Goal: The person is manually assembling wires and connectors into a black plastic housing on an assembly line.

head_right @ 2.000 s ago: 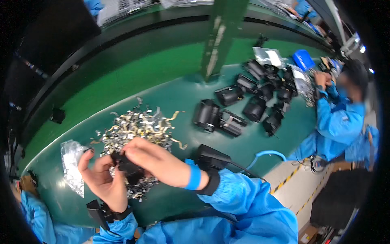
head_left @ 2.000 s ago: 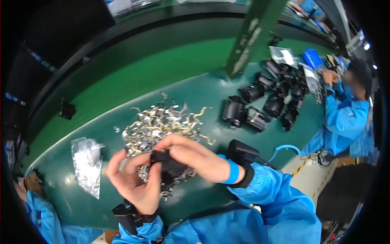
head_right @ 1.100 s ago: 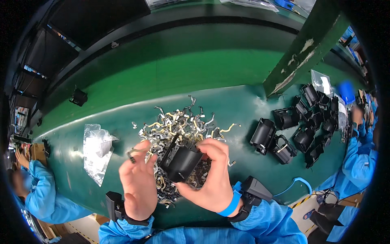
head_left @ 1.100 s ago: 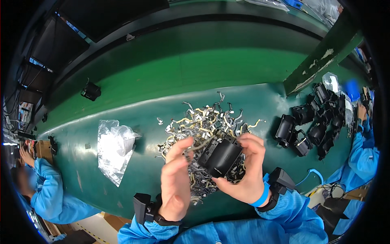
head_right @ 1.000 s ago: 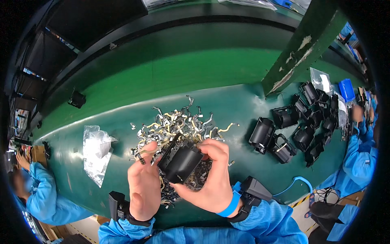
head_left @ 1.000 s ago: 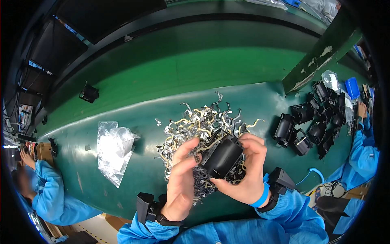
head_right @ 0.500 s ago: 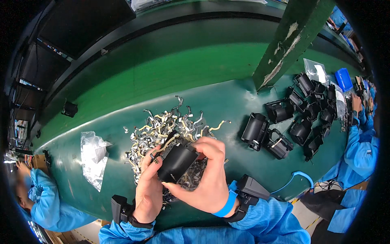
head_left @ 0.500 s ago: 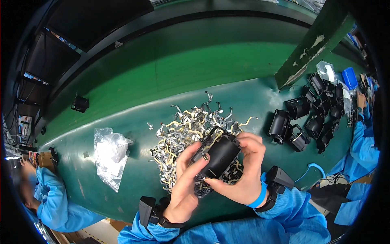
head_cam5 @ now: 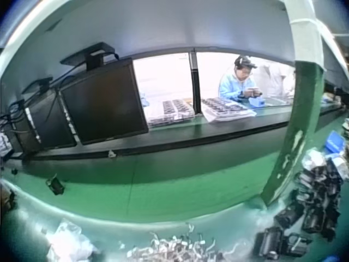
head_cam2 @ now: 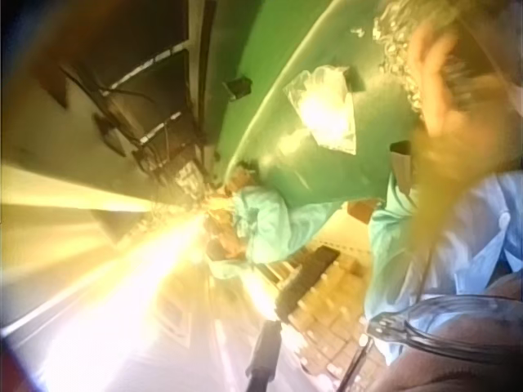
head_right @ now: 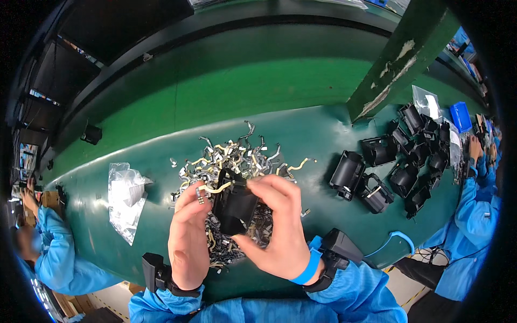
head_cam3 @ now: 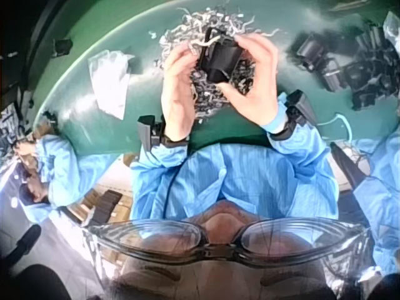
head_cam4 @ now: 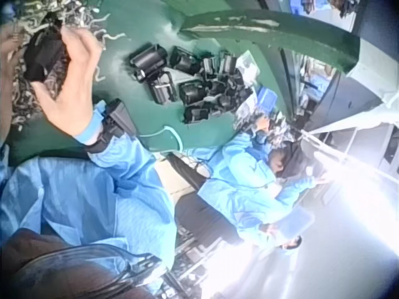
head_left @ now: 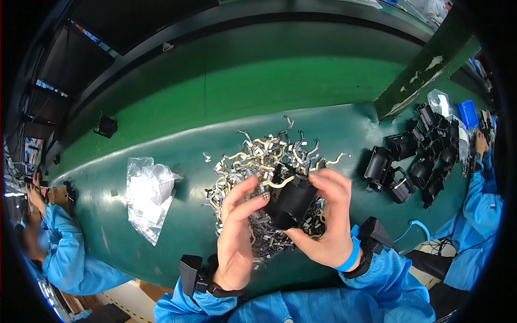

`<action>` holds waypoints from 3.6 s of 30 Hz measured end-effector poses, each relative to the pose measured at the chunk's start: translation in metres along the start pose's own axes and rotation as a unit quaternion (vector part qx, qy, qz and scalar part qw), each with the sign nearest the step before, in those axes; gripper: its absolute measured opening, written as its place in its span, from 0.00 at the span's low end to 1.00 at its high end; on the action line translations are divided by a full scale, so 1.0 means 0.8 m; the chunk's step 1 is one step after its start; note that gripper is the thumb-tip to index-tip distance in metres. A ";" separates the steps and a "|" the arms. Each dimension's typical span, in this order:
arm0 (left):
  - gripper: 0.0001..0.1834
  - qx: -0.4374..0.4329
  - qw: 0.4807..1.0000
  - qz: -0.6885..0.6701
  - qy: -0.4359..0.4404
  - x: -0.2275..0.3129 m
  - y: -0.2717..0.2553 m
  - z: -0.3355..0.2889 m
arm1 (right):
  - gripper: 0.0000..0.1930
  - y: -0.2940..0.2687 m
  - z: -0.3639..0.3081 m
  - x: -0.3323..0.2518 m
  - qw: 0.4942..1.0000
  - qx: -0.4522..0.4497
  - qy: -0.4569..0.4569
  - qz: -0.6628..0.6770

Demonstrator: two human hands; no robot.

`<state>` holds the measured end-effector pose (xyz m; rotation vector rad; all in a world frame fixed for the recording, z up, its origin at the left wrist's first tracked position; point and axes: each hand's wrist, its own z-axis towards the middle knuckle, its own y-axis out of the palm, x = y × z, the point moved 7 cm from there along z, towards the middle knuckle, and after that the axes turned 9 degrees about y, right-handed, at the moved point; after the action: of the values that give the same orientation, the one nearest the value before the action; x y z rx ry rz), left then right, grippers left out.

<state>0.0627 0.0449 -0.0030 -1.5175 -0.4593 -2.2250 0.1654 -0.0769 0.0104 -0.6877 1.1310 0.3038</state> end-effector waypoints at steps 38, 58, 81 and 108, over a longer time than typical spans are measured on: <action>0.29 -0.048 0.999 -0.002 -0.006 0.014 -0.003 0.002 | 0.41 0.009 0.007 -0.007 0.994 -0.088 -0.063 0.023; 0.29 0.007 0.995 0.089 0.053 0.006 0.006 0.000 | 0.26 -0.022 0.025 -0.012 0.987 -0.145 0.013 0.072; 0.30 -0.089 0.961 -0.212 -0.152 -0.008 0.014 0.001 | 0.13 -0.020 0.023 -0.033 0.977 -0.007 -0.169 -0.132; 0.08 -0.057 0.996 0.055 -0.039 0.006 -0.005 0.010 | 0.16 0.016 -0.002 0.013 0.951 -0.158 0.093 0.248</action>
<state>0.0655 0.0510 0.0041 -1.6504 -0.2672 -2.1455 0.1615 -0.0696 -0.0038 -0.7144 1.4487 0.8773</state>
